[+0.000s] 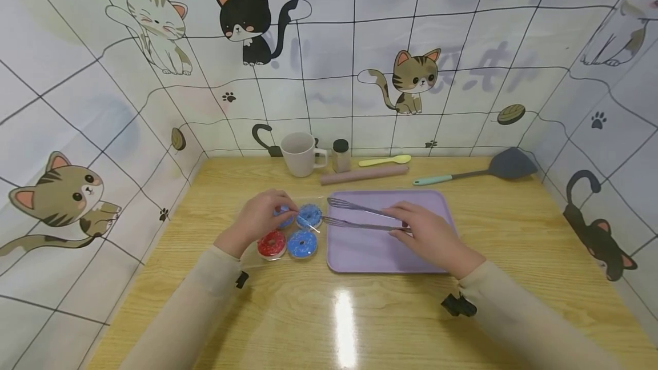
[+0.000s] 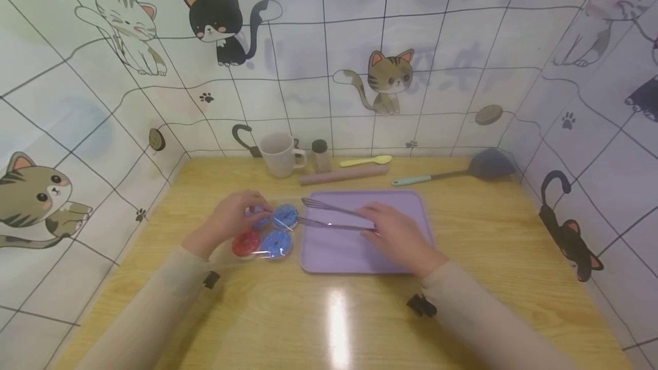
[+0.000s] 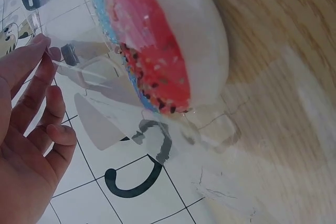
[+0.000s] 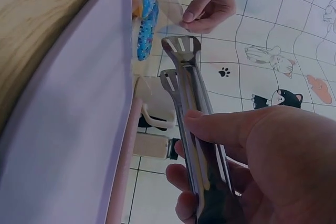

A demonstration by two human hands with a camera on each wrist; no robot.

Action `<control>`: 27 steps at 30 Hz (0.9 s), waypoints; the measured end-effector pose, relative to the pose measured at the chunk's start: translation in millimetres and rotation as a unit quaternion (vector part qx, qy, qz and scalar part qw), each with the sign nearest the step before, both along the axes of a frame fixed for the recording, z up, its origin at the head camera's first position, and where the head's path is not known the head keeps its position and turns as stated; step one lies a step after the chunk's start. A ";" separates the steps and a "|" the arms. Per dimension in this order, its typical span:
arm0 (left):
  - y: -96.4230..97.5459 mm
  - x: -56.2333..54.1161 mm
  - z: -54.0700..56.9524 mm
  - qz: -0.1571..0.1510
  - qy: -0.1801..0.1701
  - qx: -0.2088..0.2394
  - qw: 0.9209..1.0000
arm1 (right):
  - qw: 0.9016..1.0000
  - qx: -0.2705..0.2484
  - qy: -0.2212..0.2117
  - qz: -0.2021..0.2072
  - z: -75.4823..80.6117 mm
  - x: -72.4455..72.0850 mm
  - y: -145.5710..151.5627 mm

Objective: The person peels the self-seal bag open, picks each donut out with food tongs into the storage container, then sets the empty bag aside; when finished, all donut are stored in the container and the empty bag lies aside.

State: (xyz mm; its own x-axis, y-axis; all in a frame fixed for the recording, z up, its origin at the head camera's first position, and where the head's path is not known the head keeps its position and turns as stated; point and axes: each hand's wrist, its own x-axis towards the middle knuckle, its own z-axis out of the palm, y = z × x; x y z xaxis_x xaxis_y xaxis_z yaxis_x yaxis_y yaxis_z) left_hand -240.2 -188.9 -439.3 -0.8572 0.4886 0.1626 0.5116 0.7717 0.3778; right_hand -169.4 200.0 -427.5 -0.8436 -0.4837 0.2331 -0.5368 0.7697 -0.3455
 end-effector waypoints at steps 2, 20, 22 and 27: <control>-0.9 0.4 0.4 0.001 0.004 0.001 1.000 | 1.000 0.004 -0.012 -0.001 1.2 -2.8 -4.8; -1.9 2.3 2.0 0.004 0.022 0.025 0.999 | 0.998 0.030 -0.051 0.012 -1.0 -17.6 -26.5; -1.4 2.0 1.7 0.002 0.025 0.026 0.999 | 0.998 0.033 -0.048 0.013 -2.2 -19.6 -29.0; 0.3 0.9 0.1 -0.001 0.032 0.028 0.999 | 0.998 0.050 -0.047 0.006 -5.0 -23.1 -34.6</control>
State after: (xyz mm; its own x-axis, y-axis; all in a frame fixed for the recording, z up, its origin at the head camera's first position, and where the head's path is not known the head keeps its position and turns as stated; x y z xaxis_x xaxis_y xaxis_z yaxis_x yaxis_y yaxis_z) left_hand -239.3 -188.6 -439.2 -0.8435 0.4786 0.2437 0.5370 0.7494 0.3873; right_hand -192.5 165.4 -432.5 -0.8536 -0.5104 0.1038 -0.5150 0.7971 -0.3154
